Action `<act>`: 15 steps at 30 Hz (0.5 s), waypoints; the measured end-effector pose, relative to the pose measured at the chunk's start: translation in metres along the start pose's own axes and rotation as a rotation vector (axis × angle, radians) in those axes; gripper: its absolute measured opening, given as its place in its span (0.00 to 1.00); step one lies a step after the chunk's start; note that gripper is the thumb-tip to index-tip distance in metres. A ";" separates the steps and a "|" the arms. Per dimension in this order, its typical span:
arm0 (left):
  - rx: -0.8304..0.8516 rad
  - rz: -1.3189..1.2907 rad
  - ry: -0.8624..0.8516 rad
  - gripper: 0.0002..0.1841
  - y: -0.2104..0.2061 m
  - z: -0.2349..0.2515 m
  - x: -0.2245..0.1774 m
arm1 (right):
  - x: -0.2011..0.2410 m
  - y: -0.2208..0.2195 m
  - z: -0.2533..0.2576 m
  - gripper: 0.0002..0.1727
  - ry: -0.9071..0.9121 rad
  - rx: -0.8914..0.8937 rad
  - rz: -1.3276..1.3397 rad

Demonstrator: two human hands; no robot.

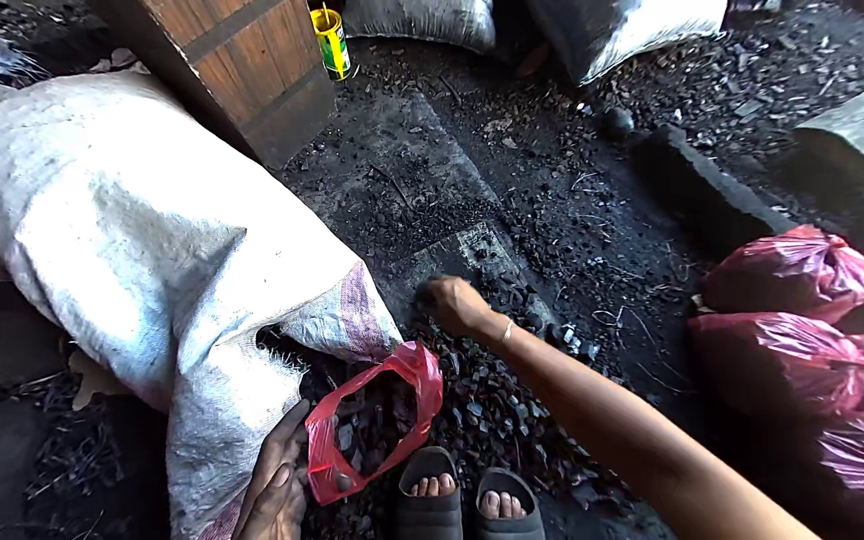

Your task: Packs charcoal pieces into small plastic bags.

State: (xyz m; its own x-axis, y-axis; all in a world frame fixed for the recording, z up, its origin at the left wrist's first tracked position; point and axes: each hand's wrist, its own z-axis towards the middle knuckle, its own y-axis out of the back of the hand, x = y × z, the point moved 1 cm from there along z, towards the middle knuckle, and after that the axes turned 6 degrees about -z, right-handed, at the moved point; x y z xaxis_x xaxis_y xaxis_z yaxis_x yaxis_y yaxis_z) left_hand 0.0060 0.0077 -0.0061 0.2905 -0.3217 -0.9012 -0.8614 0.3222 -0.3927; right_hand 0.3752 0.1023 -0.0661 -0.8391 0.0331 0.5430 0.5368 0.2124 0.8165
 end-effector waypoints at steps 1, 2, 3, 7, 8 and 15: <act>0.009 0.004 0.001 0.36 -0.001 0.001 0.000 | -0.017 -0.004 0.013 0.12 -0.101 -0.006 -0.044; 0.021 0.002 0.003 0.37 -0.001 0.002 0.002 | -0.029 -0.011 0.023 0.13 -0.173 -0.004 -0.085; 0.028 0.002 0.006 0.37 0.000 0.002 0.003 | -0.037 -0.018 0.031 0.17 -0.212 0.008 -0.125; 0.025 0.032 0.006 0.39 -0.002 -0.001 0.004 | -0.046 -0.052 0.053 0.22 -0.158 0.134 -0.298; 0.020 0.036 0.004 0.39 -0.001 -0.003 0.004 | -0.047 -0.057 0.055 0.19 -0.129 0.149 -0.308; -0.011 0.052 -0.002 0.40 -0.003 -0.004 0.001 | -0.053 -0.035 0.046 0.08 -0.025 -0.104 -0.022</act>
State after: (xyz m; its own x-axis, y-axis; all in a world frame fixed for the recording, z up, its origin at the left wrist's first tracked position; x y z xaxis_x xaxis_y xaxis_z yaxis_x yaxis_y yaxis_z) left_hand 0.0069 0.0031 -0.0053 0.2459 -0.3025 -0.9209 -0.8799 0.3290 -0.3430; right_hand 0.3971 0.1383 -0.1323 -0.8520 0.0543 0.5207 0.5234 0.1112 0.8448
